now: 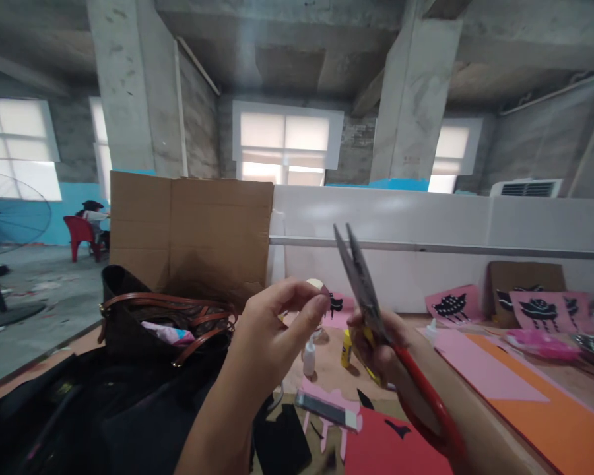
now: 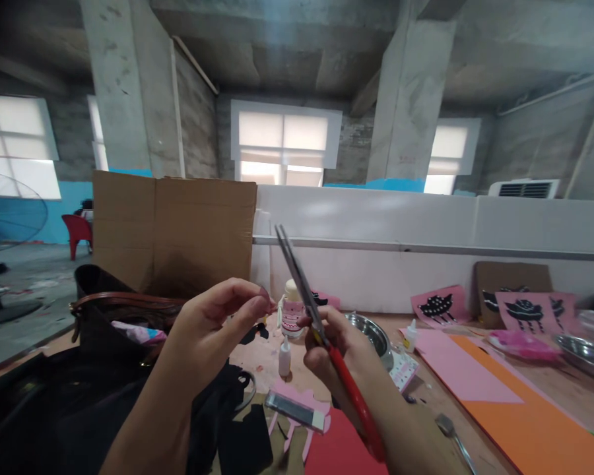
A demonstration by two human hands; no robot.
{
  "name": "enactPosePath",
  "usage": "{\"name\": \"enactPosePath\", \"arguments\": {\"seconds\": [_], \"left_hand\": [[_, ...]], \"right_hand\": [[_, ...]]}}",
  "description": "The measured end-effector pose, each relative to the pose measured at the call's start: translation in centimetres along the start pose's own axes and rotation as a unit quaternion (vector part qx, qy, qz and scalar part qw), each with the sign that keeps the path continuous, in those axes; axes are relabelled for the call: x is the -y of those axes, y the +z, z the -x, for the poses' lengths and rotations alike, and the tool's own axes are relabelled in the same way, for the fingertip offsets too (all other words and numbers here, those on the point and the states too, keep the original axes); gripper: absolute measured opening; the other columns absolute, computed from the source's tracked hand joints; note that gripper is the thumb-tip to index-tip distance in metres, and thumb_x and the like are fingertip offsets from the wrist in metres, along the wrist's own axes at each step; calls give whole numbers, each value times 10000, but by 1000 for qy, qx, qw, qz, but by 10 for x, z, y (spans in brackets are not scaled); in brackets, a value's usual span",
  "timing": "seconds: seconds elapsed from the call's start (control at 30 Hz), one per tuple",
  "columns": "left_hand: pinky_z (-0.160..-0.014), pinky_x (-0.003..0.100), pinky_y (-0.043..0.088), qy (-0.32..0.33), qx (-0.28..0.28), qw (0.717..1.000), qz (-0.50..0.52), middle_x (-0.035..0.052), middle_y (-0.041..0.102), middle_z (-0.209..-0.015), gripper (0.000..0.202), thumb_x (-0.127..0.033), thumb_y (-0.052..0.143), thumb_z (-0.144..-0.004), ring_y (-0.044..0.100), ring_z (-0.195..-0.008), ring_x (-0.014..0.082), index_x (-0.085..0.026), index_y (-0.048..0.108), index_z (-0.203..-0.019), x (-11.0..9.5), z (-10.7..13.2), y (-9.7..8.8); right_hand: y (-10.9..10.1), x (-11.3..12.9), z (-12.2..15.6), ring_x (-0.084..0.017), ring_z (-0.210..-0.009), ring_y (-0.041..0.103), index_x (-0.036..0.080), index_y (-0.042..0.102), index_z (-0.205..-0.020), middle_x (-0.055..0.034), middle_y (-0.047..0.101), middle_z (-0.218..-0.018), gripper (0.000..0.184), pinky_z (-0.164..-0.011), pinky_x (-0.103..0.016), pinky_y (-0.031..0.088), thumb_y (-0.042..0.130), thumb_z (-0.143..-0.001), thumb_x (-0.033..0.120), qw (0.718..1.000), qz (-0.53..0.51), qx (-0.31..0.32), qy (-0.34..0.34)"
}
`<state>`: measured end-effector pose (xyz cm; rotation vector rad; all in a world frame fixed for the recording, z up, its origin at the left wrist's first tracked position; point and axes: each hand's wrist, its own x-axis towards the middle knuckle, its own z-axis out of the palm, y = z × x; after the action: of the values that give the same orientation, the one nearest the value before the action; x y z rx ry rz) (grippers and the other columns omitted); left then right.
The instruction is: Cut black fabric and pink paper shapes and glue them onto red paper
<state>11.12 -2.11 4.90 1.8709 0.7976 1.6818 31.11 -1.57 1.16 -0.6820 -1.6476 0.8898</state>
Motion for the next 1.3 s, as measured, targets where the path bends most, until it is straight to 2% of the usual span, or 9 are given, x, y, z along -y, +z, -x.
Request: {"name": "enactPosePath", "arguments": {"seconds": [0.1, 0.3, 0.5, 0.63, 0.73, 0.83, 1.03, 1.13, 1.3], "left_hand": [[-553, 166, 479, -10, 20, 1000, 2, -13, 702, -769, 101, -298, 700, -892, 659, -699, 115, -208, 705, -845, -2, 2, 4], [-682, 220, 503, -45, 96, 994, -30, 0, 730, -819, 102, -299, 675, -895, 669, -747, 131, -204, 710, -884, -6, 11, 7], [-600, 239, 420, -111, 306, 939, -110, -6, 630, -737, 169, -282, 551, -923, 564, -672, 135, -179, 623, -811, 49, 72, 14], [-588, 251, 391, -152, 369, 910, -109, -12, 619, -714, 117, -241, 560, -872, 553, -643, 143, -181, 633, -803, 76, 116, 17], [-596, 256, 386, -160, 377, 904, -123, -13, 645, -727, 113, -254, 567, -867, 567, -645, 150, -196, 649, -816, 78, 127, 15], [-645, 264, 414, -156, 345, 913, -149, -6, 678, -791, 133, -297, 567, -891, 590, -694, 160, -209, 663, -868, 86, 126, 2], [-650, 296, 431, -179, 229, 930, -227, 26, 675, -783, 209, -387, 567, -902, 605, -708, 199, -194, 636, -865, 136, 128, -31], [-665, 299, 442, -179, 217, 932, -230, 22, 683, -791, 196, -386, 592, -883, 611, -717, 197, -199, 645, -856, 147, 131, -33], [-683, 284, 489, -196, 223, 936, -192, 5, 705, -808, 159, -357, 627, -865, 638, -728, 177, -204, 670, -861, 143, 136, -23]], "right_hand": [[-2, 6, 2, -129, -621, 495, 250, 603, -1068, -8, 573, -826, 467, -521, -241, 375, 711, -837, 641, 1000, 0, -22, -13], [0, 7, 19, -139, -655, 543, 259, 602, -1068, -2, 597, -853, 307, -582, -261, 465, 705, -889, 486, 998, 56, -40, 4], [5, -27, 74, -151, -670, 572, 235, 596, -1010, -8, 612, -832, 249, -631, -288, 513, 706, -858, 398, 990, 100, -41, 90], [15, -43, 100, -175, -686, 637, 219, 615, -1003, -24, 669, -821, 248, -603, -288, 538, 673, -838, 394, 972, 154, 7, 175], [20, -50, 104, -200, -707, 682, 216, 626, -983, -30, 709, -823, 261, -634, -312, 571, 682, -800, 393, 963, 187, 14, 192], [15, -47, 101, -258, -899, 717, 218, 663, -1065, -79, 752, -996, 270, -788, -381, 590, 658, -813, 315, 948, 257, -7, 188], [-18, -43, 95, -343, -1026, 710, 253, 733, -1202, -121, 762, -1170, 477, -860, -484, 566, 624, -758, 117, 890, 414, -1, 190], [-27, -53, 94, -359, -1039, 710, 227, 738, -1214, -136, 766, -1172, 491, -856, -494, 564, 618, -756, 100, 862, 468, -3, 195], [-31, -64, 98, -326, -999, 722, 220, 696, -1285, -124, 767, -1178, 485, -825, -457, 572, 574, -824, 130, 842, 510, 6, 177]]}}
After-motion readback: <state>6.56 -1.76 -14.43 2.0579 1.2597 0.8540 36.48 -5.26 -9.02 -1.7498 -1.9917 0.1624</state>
